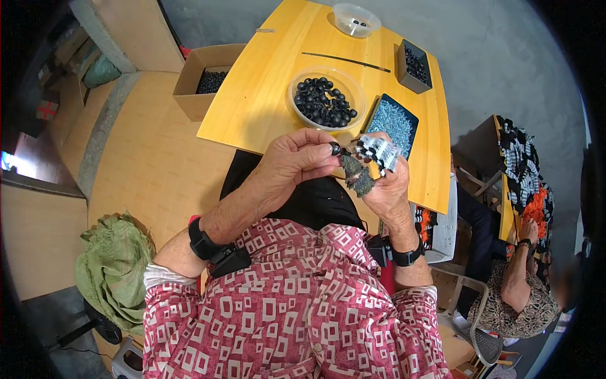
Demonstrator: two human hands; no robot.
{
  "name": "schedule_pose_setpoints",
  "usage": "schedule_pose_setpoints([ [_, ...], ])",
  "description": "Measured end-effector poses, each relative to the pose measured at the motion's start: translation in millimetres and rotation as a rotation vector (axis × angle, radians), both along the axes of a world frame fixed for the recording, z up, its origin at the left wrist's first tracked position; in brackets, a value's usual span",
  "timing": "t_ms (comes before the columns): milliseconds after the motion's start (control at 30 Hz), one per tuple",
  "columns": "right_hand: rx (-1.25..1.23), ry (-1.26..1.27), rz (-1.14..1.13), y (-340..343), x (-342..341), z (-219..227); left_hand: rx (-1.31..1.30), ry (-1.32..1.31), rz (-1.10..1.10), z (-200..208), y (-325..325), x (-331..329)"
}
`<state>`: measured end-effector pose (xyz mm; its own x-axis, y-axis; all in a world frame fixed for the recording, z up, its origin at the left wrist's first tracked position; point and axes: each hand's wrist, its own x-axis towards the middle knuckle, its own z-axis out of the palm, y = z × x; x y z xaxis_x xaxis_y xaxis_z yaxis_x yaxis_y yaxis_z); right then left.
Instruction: The person assembles small electronic components by hand, inserting small black components into a larger textured electronic housing.
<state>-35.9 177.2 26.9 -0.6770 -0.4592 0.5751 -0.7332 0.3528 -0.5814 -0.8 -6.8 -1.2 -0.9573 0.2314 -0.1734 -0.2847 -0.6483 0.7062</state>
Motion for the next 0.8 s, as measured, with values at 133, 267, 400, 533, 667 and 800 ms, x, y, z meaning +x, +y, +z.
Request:
schedule_pose_setpoints([
  [133,0.007,-0.023,0.005,0.6,2.0,-1.1,-0.027,-0.030,0.020,3.1,0.3,2.7],
  [267,-0.048,-0.061,0.031,2.3,0.7,-7.5,-0.031,-0.031,0.032,1.2,0.2,2.6],
  [400,-0.054,-0.049,0.031,-1.0,1.1,-6.3,-0.030,-0.014,0.037,1.2,-2.0,2.1],
  [533,-0.054,-0.039,0.049,-2.1,0.0,-9.7,-0.037,-0.024,0.030,0.0,-3.7,1.9],
  [667,-0.038,-0.046,0.055,-3.1,2.1,-11.0,-0.059,-0.039,0.053,0.6,-2.7,1.8],
  [800,-0.014,-0.006,0.057,-4.7,0.8,-14.7,-0.069,-0.039,0.064,-3.7,-3.7,0.8],
])
